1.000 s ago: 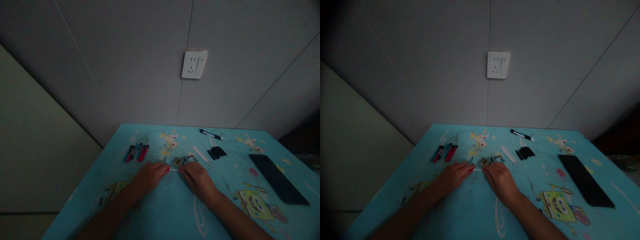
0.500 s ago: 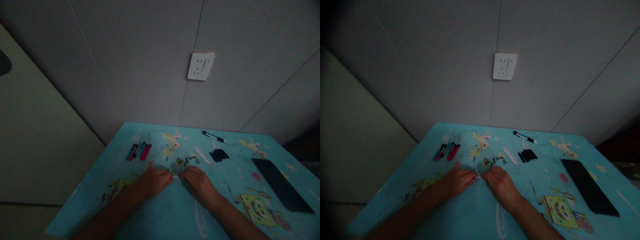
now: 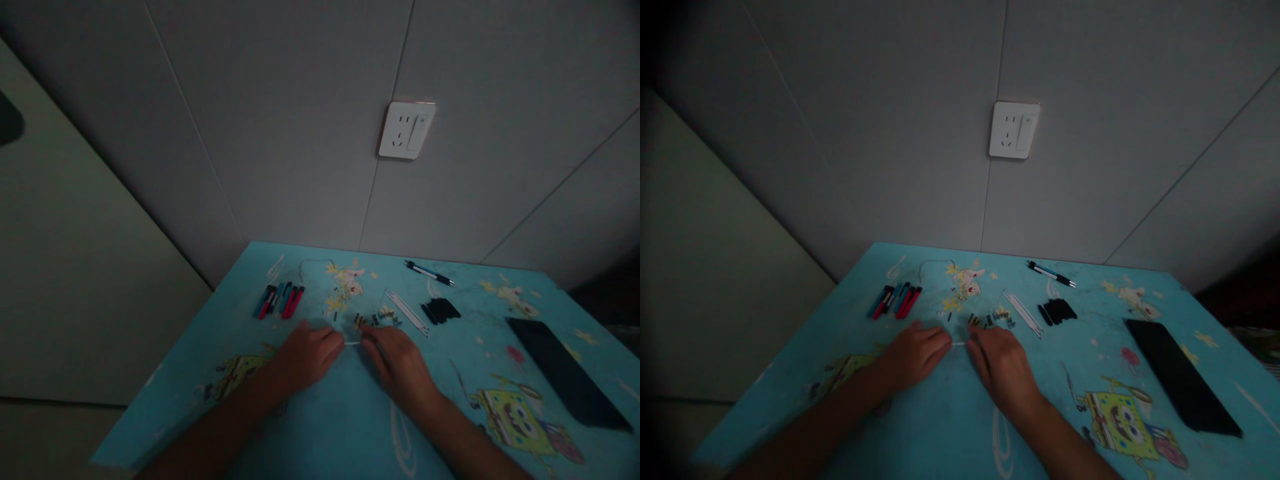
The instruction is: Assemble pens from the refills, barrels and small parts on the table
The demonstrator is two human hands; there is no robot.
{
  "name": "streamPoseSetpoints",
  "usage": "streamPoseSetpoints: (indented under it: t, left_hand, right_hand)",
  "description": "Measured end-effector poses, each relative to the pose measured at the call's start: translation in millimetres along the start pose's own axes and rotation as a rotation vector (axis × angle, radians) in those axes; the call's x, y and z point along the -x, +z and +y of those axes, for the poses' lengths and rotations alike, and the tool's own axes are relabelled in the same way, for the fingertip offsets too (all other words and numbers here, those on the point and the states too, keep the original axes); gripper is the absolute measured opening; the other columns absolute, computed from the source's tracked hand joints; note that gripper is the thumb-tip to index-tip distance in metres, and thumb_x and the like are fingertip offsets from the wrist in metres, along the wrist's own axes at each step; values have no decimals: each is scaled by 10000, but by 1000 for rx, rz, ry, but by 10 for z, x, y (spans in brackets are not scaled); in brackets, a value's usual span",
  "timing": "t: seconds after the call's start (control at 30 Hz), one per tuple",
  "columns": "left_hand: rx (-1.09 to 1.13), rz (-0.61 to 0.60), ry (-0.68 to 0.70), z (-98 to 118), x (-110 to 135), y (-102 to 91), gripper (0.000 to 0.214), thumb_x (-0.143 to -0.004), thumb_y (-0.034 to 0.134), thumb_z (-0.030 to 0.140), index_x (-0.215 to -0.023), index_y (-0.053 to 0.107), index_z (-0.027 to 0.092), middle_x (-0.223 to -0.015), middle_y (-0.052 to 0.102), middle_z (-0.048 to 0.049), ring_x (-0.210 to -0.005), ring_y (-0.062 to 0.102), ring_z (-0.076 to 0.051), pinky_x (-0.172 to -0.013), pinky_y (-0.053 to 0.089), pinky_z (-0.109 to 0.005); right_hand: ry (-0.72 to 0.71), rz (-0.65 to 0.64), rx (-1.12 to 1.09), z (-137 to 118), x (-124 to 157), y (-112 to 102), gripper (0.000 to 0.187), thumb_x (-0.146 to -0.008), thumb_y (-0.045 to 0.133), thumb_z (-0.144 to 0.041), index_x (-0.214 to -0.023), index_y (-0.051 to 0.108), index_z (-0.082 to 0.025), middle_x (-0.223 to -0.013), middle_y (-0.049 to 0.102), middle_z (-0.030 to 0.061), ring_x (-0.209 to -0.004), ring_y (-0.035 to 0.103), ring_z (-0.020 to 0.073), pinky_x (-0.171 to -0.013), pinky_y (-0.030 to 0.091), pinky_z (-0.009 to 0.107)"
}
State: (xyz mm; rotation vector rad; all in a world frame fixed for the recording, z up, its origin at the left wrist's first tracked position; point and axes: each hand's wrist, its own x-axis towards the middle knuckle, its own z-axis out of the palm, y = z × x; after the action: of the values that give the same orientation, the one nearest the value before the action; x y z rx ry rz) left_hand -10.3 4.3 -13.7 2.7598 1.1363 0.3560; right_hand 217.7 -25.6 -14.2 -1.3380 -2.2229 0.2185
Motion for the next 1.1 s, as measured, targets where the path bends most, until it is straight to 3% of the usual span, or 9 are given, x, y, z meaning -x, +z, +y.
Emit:
streamPoseSetpoints:
  t: [0.13,0.27,0.37,0.5,0.57,0.87,1.1]
  left_hand:
    - [-13,20,-66,-29,-8,-21,272,-1025,364,293,-938,600,188,-859,658,-33,-770,587,-190,-739,403,-330]
    - [8,16,-92,-5,-13,-62,296,-1016,410,395,-901,597,196,-846,671,-21,-774,594,-200,-717,399,-323]
    - [2,-5,-89,1,-25,-60,319,-1020,401,402,-893,612,200,-798,685,-22,-756,611,-204,-709,399,-321]
    - [40,12,-63,-22,-29,6,266,-1035,374,317,-1196,577,258,-928,726,-25,-799,652,-199,-785,415,-346]
    - [61,11,-48,-35,-26,40,275,-1030,388,277,-1255,546,269,-975,727,-24,-833,665,-197,-831,415,-361]
    - [39,-16,-56,-53,-28,13,236,-1027,382,259,-1061,612,222,-896,706,-26,-797,650,-181,-774,420,-320]
    - [20,7,-60,-85,-25,59,251,-1027,386,264,-1062,631,223,-881,702,-27,-790,645,-174,-762,431,-305]
  right_hand:
    - [159,5,227,66,-25,-1,232,-993,467,-270,-1106,650,-183,-949,683,94,-878,633,236,-832,488,370]
    - [225,-52,349,58,-42,20,229,-986,473,-266,-1103,662,-212,-930,673,82,-866,636,227,-807,480,343]
    - [235,-68,375,42,-51,30,233,-990,471,-300,-1085,667,-219,-935,670,80,-862,633,222,-797,467,337]
    - [253,-58,381,49,-79,51,208,-971,518,-350,-988,675,-214,-917,663,74,-859,625,224,-784,456,339]
    - [248,-46,377,56,-93,66,194,-962,539,-354,-940,670,-213,-902,657,69,-852,621,223,-781,456,339]
    - [133,5,344,84,-93,74,163,-959,514,-213,-909,670,-219,-844,650,78,-784,614,221,-746,480,355]
    - [169,-3,331,100,-99,76,188,-957,504,-202,-815,627,-199,-827,643,86,-760,612,227,-725,482,361]
